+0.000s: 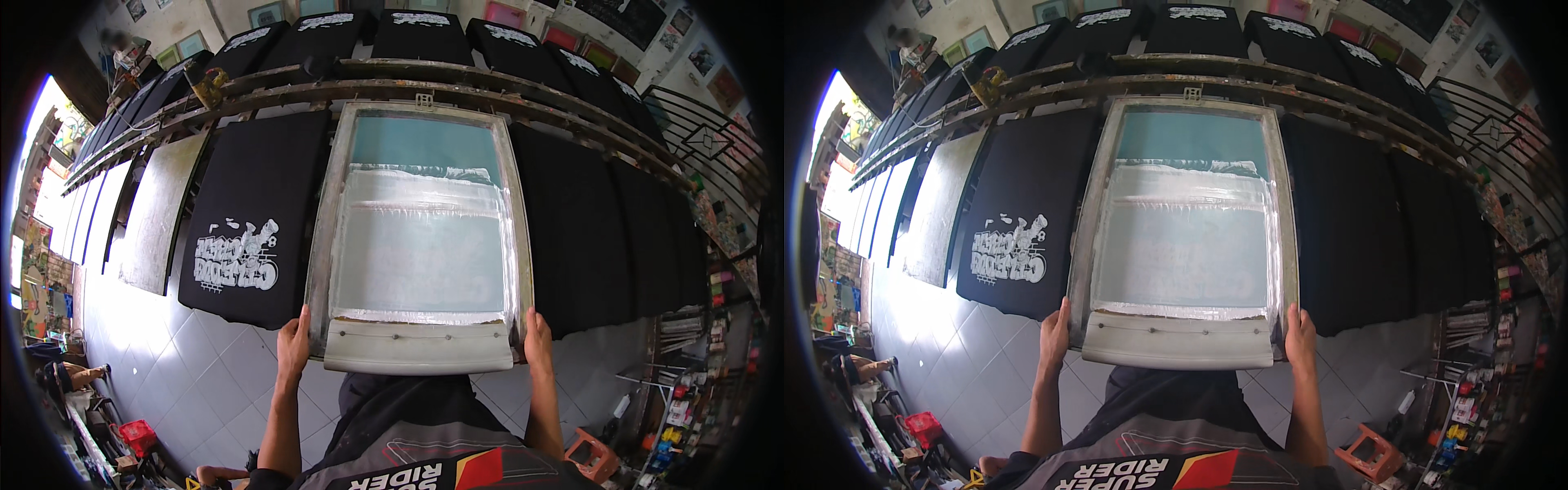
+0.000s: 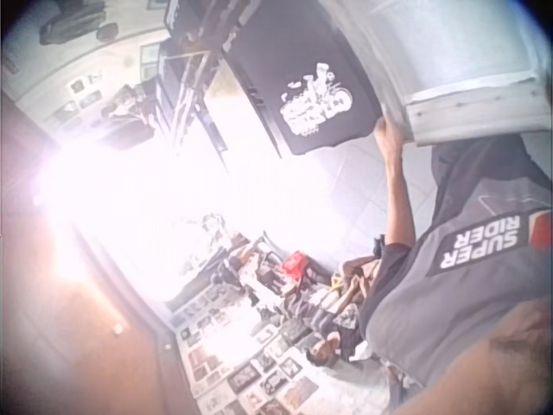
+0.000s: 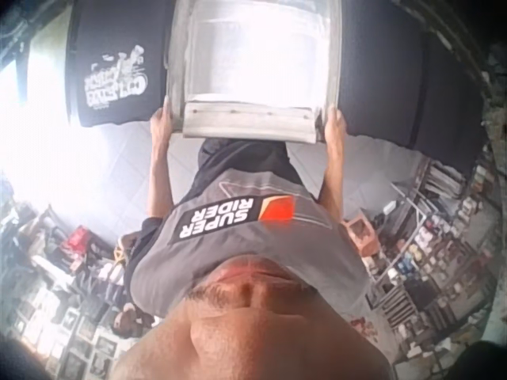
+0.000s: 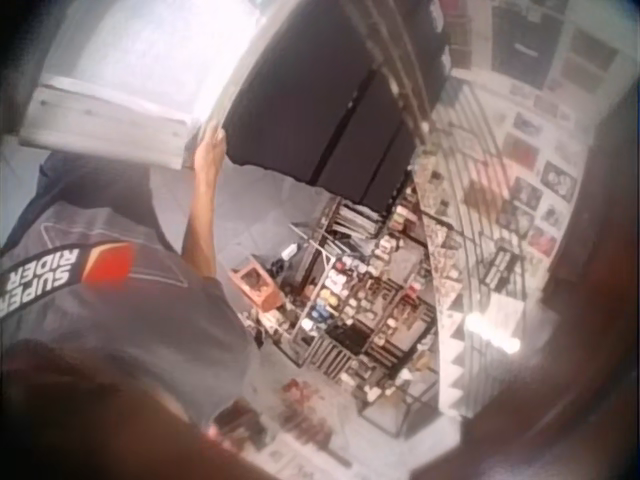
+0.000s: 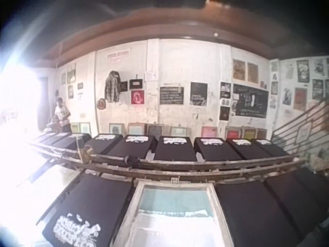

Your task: The person repeatedly applies white ink to a screen-printing frame using a squeegee, pulling the ink across the mesh onto black t-shirts laid out on a table. The person lifts and repositions the frame between passes to cover different shirts.

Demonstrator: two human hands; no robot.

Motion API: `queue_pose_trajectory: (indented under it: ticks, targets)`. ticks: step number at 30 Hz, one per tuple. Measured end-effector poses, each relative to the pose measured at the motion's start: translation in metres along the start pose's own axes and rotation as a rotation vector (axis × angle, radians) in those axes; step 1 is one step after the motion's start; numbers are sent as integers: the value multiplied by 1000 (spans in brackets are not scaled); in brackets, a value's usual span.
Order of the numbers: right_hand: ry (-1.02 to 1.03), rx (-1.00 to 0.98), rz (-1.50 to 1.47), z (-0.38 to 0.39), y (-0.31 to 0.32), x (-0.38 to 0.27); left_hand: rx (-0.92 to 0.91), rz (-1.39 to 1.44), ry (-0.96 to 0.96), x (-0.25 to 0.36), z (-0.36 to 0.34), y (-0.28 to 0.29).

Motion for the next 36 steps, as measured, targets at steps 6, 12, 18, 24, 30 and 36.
queue_pose_trajectory:
  ticks: [6,12,18,24,30,36]
  targets:
    - [-24,-1,-148,-41,-5,-9,-43,181,-39,6,-32,-19]
    - [91,174,-255,-41,-12,-1,93,111,14,0,-31,-18]
    - [116,283,-252,-24,-7,11,106,78,50,-11,-14,-23]
    - [47,308,-258,-43,-24,60,50,116,39,-22,-42,-51]
    - [51,461,-188,-76,-16,128,-75,138,28,-58,-89,-140]
    - [-105,553,-68,-62,-4,130,-146,149,15,-57,-117,-154]
Point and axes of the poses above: each hand's wrist, its own z-axis away from the middle knuckle, its own y-axis out of the back of the hand, x = y × z, the point moved 10 cm from there along -z, towards the middle knuckle, and after that the axes turned 6 degrees about -x, right-handed, at the moved point
